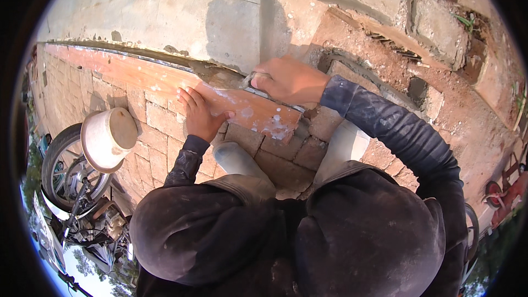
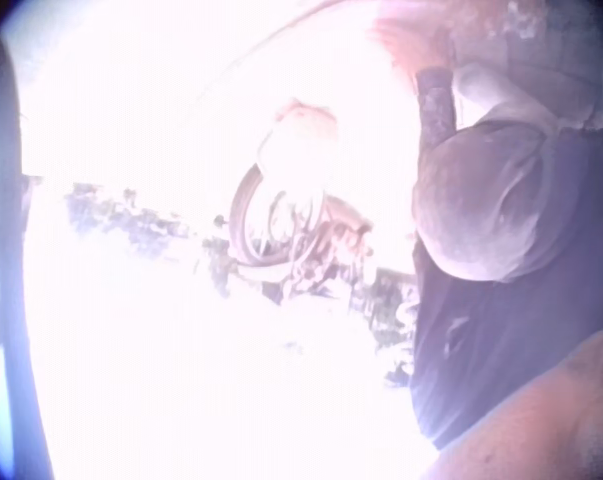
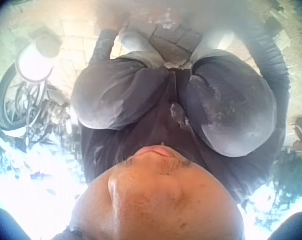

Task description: The person scoops cement from a bucket using a trowel and applies it to the edge of a tiled floor. They smooth the cement along the boundary between the tiles and a brick surface, repeatedly filling the bucket and spreading the material to create a finished edge.

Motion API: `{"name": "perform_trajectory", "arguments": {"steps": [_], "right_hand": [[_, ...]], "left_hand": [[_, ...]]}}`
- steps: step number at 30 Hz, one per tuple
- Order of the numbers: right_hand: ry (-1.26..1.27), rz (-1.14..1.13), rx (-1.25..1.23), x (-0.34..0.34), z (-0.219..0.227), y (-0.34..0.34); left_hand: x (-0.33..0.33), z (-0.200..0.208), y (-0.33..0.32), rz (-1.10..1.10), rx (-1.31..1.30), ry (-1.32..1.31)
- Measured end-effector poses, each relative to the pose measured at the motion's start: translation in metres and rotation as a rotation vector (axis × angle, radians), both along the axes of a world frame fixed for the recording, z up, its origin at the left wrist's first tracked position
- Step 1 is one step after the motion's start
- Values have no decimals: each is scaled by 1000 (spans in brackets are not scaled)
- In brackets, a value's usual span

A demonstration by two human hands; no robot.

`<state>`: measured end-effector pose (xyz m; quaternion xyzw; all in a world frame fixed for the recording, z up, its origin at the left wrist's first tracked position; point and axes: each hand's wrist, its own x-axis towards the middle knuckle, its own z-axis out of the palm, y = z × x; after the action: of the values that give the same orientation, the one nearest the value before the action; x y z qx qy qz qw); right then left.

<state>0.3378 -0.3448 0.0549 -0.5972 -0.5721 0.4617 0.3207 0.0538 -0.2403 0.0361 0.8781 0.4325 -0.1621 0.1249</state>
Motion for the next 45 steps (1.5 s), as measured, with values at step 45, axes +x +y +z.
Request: {"name": "perform_trajectory", "arguments": {"steps": [45], "right_hand": [[349,2,-814,84,66,-146]], "left_hand": [[0,-1,2,-18,-32,33]]}}
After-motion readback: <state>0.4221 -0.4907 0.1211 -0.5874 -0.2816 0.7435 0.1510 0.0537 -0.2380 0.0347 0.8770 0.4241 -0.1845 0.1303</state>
